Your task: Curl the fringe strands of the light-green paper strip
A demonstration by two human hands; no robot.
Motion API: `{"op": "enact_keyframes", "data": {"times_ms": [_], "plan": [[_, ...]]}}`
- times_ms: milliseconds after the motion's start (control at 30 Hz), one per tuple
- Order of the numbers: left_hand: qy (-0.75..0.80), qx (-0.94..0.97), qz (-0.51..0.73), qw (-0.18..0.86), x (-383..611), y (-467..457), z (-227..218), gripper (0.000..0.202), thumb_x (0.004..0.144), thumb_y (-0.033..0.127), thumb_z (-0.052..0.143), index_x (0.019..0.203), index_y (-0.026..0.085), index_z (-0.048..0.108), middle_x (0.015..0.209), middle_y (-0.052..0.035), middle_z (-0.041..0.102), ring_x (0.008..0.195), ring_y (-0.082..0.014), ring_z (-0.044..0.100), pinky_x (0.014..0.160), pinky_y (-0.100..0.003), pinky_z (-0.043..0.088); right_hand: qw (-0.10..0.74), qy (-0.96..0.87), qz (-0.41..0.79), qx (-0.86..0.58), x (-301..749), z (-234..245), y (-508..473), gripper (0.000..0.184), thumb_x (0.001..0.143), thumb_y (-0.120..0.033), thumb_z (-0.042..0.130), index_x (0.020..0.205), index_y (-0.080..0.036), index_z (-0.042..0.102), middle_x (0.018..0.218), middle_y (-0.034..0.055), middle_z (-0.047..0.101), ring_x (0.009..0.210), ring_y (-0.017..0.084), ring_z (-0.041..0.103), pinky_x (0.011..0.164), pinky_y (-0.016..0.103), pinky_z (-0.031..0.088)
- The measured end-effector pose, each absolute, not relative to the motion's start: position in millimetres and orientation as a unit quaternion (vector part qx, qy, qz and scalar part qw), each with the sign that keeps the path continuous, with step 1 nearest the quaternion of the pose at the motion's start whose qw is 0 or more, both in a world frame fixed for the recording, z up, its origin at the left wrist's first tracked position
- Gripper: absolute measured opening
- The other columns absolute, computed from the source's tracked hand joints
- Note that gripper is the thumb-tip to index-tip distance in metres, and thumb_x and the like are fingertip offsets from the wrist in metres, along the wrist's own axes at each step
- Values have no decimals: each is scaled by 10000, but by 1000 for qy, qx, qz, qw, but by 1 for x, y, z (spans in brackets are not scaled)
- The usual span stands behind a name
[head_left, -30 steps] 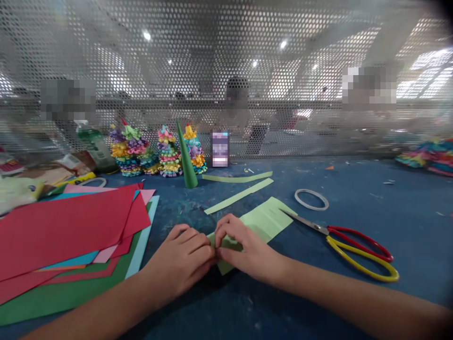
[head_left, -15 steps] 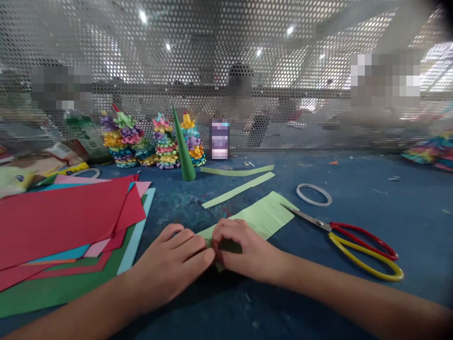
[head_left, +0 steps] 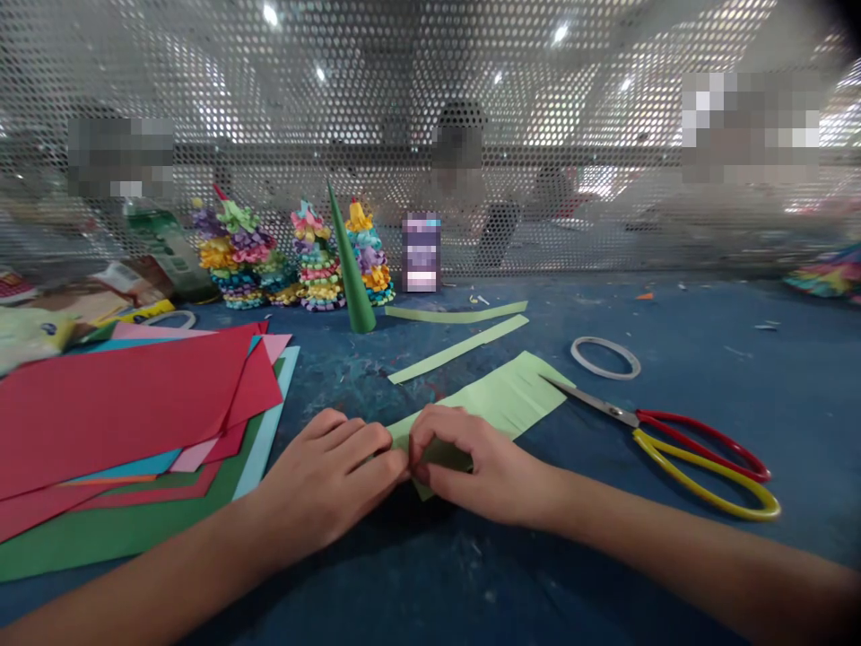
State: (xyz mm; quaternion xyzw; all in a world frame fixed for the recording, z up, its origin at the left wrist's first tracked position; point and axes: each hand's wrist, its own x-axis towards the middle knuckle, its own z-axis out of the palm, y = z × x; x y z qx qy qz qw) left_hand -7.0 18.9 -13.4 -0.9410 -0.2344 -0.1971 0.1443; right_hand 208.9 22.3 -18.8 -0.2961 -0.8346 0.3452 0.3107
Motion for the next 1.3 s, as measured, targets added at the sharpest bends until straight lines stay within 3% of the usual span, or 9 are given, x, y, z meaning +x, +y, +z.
{"op": "enact_keyframes", "data": {"times_ms": [367, 567, 900, 1300], "plan": [[-195, -948, -221, 119, -8, 17, -14, 72, 898, 174, 499, 951, 188, 546, 831, -3, 602, 734, -130, 506, 730, -289, 343, 308, -867, 273, -280, 208, -18, 17, 68, 816, -133, 556, 814, -193, 523, 784, -31, 573, 804, 116, 536, 822, 316, 330], [-230, -941, -234, 85, -7, 21, -15, 54, 920, 213, 478, 943, 192, 523, 853, -8, 588, 774, -134, 515, 708, -282, 335, 292, -879, 220, -307, 207, -21, 16, 117, 934, -187, 423, 864, -191, 516, 838, 4, 565, 834, 135, 519, 809, 326, 316], [-230, -948, -217, 20, -9, 24, -18, 33, 921, 209, 476, 935, 198, 505, 870, -4, 581, 787, -134, 506, 711, -288, 311, 287, -857, 311, -294, 210, -18, 21, 82, 901, -207, 488, 849, -199, 550, 805, -24, 596, 796, 109, 542, 834, 323, 333], [-252, -950, -184, 13, -7, 22, -17, 113, 933, 199, 406, 926, 190, 518, 870, -20, 565, 786, -147, 484, 700, -295, 305, 304, -846, 280, -336, 204, -23, 21, 73, 833, -151, 507, 787, -194, 543, 732, -37, 589, 693, 98, 523, 781, 300, 341]]}}
